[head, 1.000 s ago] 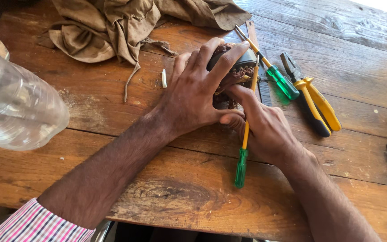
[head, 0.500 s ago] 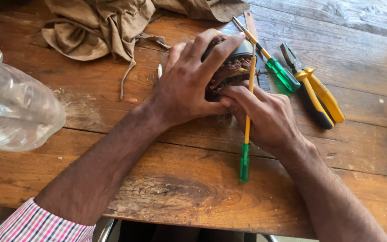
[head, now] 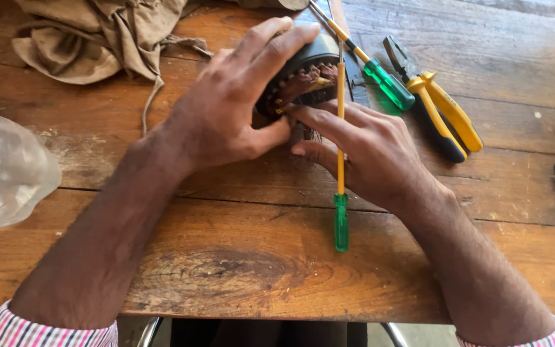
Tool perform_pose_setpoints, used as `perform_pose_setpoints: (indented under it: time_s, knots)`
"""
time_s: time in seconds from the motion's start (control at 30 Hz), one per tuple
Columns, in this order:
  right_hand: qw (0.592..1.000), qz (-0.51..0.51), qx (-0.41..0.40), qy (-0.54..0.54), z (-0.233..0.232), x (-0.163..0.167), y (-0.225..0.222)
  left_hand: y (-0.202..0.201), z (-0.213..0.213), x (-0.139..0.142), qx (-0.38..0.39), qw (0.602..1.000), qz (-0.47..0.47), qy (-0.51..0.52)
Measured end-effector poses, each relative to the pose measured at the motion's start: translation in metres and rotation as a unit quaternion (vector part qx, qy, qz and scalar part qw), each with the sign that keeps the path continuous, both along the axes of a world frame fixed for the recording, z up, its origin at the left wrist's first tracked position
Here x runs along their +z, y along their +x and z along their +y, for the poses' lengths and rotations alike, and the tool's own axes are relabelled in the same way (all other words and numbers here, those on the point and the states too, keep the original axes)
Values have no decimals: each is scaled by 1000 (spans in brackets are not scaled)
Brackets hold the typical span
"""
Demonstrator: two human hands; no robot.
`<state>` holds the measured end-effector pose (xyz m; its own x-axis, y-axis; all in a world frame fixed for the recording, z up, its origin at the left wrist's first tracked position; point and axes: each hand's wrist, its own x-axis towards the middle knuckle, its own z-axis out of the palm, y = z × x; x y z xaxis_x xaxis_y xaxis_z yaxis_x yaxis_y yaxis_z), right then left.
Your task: The person holds an electric motor stator on a wooden workbench and uses a screwdriver to pry and scrape burnt winding material out of its slots, rotating the stator to reach different sections. Near the end they pick up pliers and continue working on the remaining winding debris.
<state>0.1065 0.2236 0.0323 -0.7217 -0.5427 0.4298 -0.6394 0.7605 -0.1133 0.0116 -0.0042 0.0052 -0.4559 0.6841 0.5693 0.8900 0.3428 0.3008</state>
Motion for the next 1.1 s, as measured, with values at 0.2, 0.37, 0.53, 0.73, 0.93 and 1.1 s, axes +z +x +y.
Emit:
perform_pose_setpoints:
  time_s: [0.2,0.37,0.53,0.73,0.93,1.1]
  knots:
    - [1000,-12,8,-19,-2,4,4,5,-3,5,-15,999,-46,21]
    - [999,42,-8,14,-7,1,3,11,-6,9,-15,999,-25,41]
    - [998,63,-15,5,-6,-4,4,10,-4,10,-25,997,-61,44]
    - [1000,22,-8,-9,7,-11,3,5,-7,8,-42,997,-55,44]
    - [999,-16,-10,-43,15,-15,-1,-3,-7,2,-64,995,-61,48]
    - [998,32,20,-54,18,-8,4,-1,-3,-1,-36,996,-71,46]
